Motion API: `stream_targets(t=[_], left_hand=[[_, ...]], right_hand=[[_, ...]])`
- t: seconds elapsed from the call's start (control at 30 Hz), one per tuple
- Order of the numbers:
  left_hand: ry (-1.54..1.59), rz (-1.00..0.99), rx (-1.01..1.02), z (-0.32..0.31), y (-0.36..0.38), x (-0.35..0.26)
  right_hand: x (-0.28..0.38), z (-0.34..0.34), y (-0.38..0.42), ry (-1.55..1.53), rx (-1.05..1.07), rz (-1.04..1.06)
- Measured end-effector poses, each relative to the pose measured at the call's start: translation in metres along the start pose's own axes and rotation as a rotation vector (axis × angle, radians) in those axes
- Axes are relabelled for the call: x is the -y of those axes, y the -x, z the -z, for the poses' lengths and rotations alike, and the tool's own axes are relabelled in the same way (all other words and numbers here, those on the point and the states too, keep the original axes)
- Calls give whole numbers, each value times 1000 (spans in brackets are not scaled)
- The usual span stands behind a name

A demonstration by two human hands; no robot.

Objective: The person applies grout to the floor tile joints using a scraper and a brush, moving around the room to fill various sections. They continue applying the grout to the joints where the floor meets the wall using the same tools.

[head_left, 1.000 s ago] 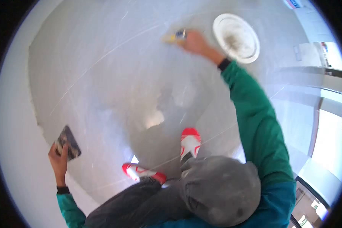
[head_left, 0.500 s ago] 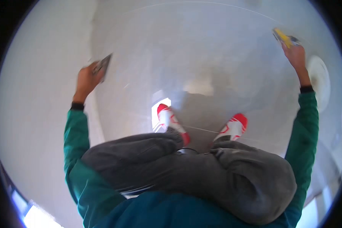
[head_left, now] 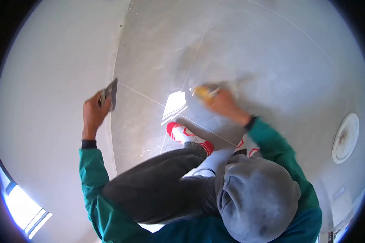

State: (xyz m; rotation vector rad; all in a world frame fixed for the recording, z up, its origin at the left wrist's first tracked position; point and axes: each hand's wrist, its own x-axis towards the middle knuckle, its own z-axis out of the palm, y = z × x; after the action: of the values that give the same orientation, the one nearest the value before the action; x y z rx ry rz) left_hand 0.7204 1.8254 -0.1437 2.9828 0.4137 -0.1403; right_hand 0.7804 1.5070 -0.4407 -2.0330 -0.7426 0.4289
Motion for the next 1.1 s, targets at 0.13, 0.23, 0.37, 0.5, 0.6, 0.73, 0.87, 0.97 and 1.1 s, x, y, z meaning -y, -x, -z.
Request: stream_targets(t=[0.13,0.23,0.37,0.5,0.6,0.73,0.87,0.97,1.1], left_hand=[[40,300,30,28,54,26],[76,387,-12,39,46,23],[132,315,-104,-1,70,16],[41,206,-51,36,53,-40],[93,142,-66,30,58,-33],[197,206,-29,15,60,-10],[440,299,-70,-2,64,18],[570,381,-151,-35,80,58],[680,541,-279,-101,84,79]], right_hand=[[-77,210,-82,449,-530,-241],[-66,273,-140,709,-573,-218],[-5,99,-123,363,-258,-124],[76,-52,-53,60,358,151],[18,-60,-93,238,326,179],[-61,122,-199,515,-337,-115],[-107,270,-225,883,-372,-161],[-58,303,-194,780,-412,-119],[-1,308,-149,457,-320,-223]])
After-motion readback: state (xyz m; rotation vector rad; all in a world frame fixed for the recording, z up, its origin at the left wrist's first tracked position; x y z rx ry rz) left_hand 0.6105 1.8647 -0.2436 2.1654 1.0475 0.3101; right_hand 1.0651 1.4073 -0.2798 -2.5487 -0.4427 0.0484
